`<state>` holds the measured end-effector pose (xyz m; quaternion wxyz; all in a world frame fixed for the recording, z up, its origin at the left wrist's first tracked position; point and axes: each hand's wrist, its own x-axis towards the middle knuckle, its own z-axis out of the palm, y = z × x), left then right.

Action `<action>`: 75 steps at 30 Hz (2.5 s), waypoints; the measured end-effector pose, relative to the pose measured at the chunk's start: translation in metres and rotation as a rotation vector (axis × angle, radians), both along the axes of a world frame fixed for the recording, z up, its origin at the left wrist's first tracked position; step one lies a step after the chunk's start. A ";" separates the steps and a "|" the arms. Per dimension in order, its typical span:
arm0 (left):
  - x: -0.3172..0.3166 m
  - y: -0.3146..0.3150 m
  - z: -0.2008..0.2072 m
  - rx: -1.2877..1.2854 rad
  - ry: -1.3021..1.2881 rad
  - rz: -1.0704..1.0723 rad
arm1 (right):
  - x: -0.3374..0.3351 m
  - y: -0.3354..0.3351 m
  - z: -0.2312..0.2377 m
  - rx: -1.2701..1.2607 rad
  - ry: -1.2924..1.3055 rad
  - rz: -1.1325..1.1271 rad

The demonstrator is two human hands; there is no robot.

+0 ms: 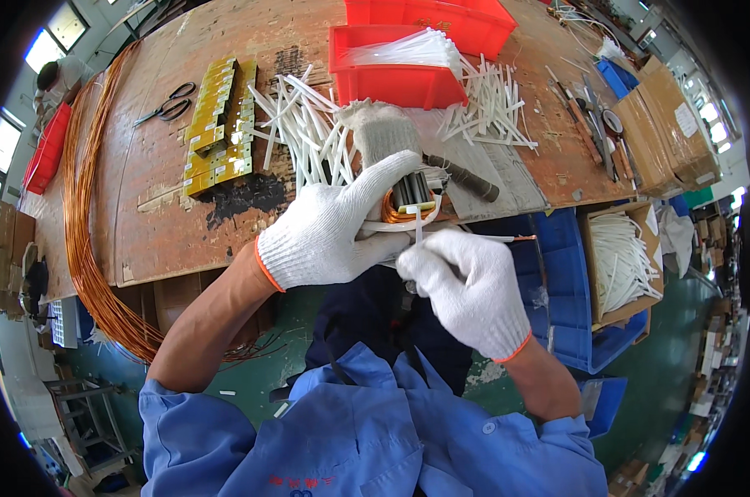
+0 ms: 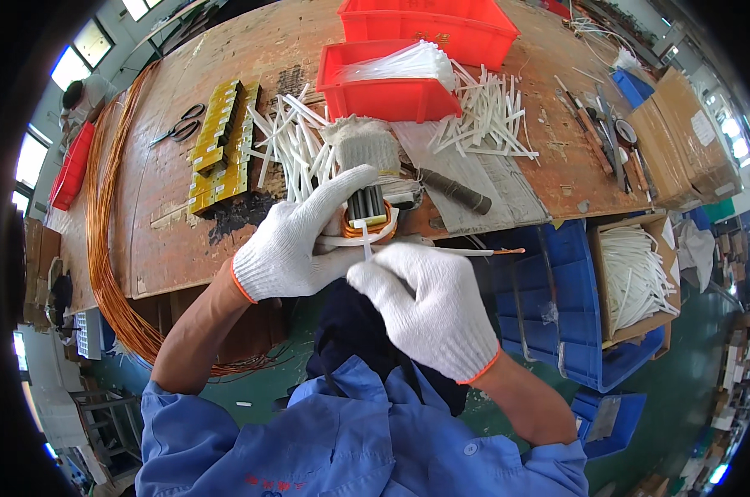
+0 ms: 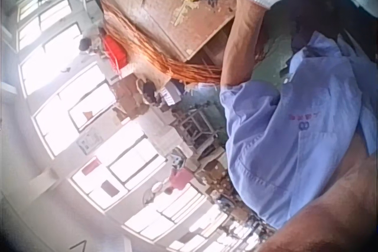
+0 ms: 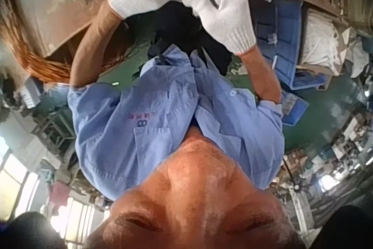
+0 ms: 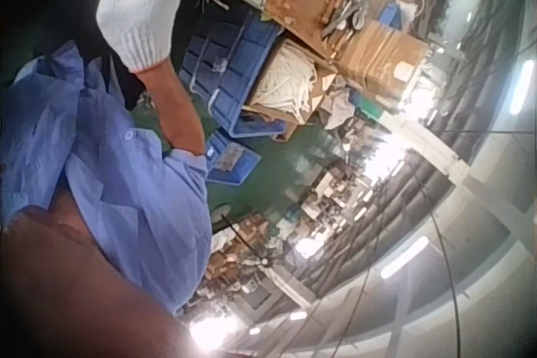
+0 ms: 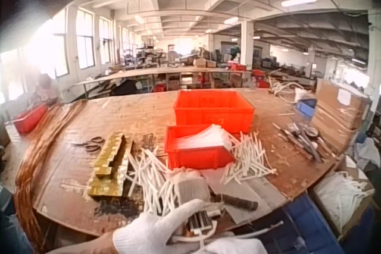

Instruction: Manually winding copper wire onto a core and securing it with tape and plastic ties.

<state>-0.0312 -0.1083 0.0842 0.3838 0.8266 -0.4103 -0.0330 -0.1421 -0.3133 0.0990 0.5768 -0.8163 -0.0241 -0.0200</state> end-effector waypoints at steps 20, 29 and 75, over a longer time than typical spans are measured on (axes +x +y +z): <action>0.000 -0.001 -0.004 -0.071 0.003 -0.001 | 0.020 0.011 0.000 -0.246 -0.402 -0.351; 0.000 0.001 -0.009 -0.078 -0.026 0.007 | -0.008 0.012 -0.028 -0.010 -0.593 -0.028; 0.002 0.004 0.007 0.030 0.048 -0.003 | -0.002 0.024 0.008 0.750 0.180 -0.089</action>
